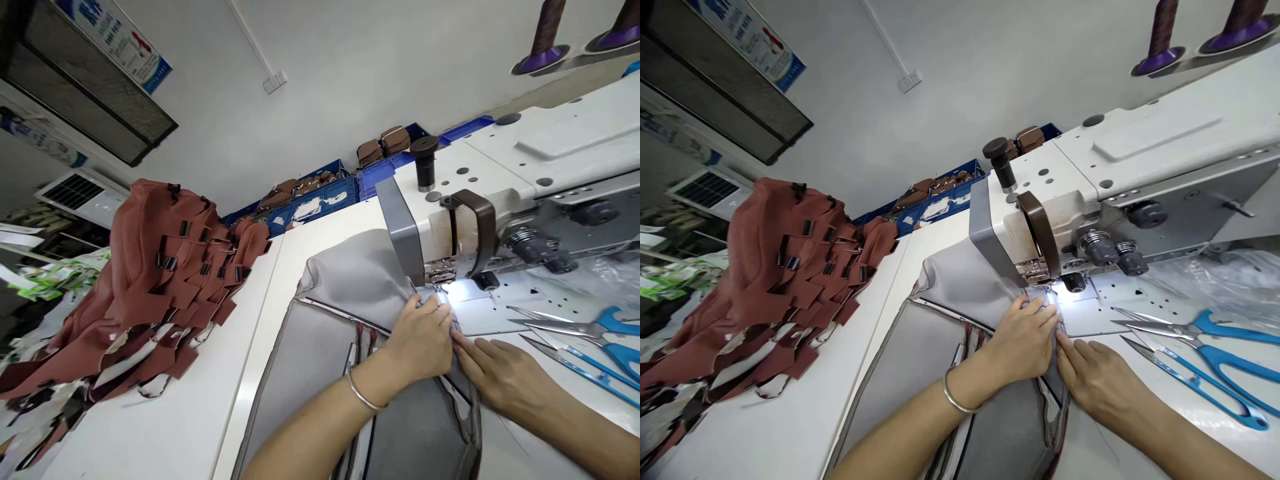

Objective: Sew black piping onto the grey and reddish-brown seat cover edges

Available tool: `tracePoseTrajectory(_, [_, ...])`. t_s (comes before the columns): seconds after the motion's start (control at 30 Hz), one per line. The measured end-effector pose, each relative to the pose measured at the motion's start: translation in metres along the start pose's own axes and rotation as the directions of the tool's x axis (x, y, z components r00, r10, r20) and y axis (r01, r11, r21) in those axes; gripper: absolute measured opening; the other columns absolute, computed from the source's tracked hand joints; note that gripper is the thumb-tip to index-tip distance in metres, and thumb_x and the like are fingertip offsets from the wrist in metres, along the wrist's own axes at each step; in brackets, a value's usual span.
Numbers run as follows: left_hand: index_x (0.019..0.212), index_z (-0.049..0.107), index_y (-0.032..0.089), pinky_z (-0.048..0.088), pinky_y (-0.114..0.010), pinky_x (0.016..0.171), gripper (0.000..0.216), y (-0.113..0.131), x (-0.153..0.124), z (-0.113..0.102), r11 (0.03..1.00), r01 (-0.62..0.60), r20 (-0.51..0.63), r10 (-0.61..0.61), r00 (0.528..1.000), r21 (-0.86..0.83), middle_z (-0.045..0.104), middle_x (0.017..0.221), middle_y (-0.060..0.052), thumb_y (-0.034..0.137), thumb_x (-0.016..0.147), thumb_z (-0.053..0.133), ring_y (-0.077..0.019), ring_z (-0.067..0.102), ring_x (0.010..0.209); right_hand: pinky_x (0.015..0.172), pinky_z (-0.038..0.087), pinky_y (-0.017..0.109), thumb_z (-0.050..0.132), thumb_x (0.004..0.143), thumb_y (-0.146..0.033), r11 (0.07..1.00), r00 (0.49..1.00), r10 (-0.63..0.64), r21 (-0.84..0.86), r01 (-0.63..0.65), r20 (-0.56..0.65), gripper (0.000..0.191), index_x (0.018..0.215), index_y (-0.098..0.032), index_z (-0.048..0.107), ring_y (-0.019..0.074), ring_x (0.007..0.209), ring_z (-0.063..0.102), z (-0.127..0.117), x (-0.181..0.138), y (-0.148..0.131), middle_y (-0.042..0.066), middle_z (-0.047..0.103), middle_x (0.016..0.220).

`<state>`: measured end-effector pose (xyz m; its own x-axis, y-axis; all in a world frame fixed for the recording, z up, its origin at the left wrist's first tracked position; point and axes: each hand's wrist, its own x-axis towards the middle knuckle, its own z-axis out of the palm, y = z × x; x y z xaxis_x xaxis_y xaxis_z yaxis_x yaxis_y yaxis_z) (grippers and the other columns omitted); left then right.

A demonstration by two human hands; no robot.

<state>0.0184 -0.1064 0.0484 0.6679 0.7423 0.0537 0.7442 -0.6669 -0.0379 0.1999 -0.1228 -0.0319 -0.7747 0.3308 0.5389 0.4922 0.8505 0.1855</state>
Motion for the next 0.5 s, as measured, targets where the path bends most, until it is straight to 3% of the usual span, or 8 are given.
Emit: tracePoseTrajectory(0.5, [0.097, 0.064, 0.011, 0.037, -0.041, 0.091, 0.024, -0.017, 0.007, -0.007, 0.994, -0.075, 0.055, 0.071, 0.996, 0.078, 0.058, 0.112, -0.012, 0.022, 0.089, 0.044, -0.0247, 0.048, 0.106, 0.057, 0.046, 0.034, 0.039, 0.086, 0.002, 0.998, 0.998, 0.053, -0.018, -0.053, 0.015, 0.028, 0.096, -0.003, 0.065, 0.0215, 0.069, 0.055, 0.003, 0.018, 0.014, 0.022, 0.064, 0.11])
